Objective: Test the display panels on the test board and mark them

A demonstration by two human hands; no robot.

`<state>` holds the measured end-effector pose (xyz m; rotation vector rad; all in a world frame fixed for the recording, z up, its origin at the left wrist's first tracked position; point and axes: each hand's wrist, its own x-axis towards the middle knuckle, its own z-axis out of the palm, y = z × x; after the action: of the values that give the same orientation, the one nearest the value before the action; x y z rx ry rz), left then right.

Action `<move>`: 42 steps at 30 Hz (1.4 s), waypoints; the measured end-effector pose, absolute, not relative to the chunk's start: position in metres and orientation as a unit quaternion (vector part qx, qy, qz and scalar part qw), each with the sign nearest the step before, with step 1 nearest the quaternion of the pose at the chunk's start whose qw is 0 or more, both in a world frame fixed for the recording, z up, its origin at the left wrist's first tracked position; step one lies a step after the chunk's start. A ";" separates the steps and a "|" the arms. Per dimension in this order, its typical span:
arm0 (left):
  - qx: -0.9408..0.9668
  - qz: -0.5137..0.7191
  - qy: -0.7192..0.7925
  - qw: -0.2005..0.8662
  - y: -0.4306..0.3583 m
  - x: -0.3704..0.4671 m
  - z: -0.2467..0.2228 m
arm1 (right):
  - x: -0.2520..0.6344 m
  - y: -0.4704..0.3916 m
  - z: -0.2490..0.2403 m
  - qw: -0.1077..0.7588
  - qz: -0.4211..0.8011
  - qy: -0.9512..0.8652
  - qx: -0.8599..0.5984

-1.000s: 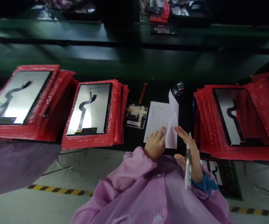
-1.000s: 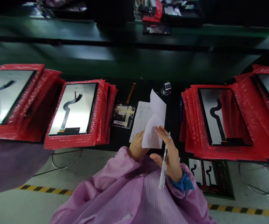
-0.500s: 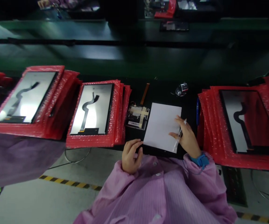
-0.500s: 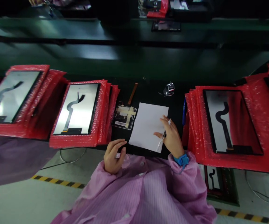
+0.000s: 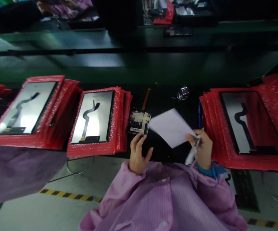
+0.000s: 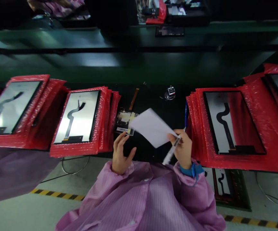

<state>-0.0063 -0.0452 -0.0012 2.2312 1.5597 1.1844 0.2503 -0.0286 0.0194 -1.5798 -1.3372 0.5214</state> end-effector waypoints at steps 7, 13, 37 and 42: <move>0.729 0.431 0.521 0.104 -0.039 0.016 0.006 | 0.241 -0.022 0.008 0.413 0.173 -0.540 -0.713; 0.773 0.386 0.444 0.238 -0.033 0.028 0.012 | 0.238 -0.020 0.032 0.367 0.011 -0.644 -0.671; 0.530 0.356 0.297 0.710 -0.045 0.061 0.025 | 0.206 -0.013 0.048 0.301 0.018 -0.767 -0.566; 0.547 0.358 0.281 0.702 -0.038 0.061 0.022 | 0.225 -0.016 0.066 0.318 0.050 -0.700 -0.638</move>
<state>0.0609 -0.0379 0.0216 1.2182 0.6258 0.7956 0.2250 -0.0157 0.0656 -1.6781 -1.8402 0.1309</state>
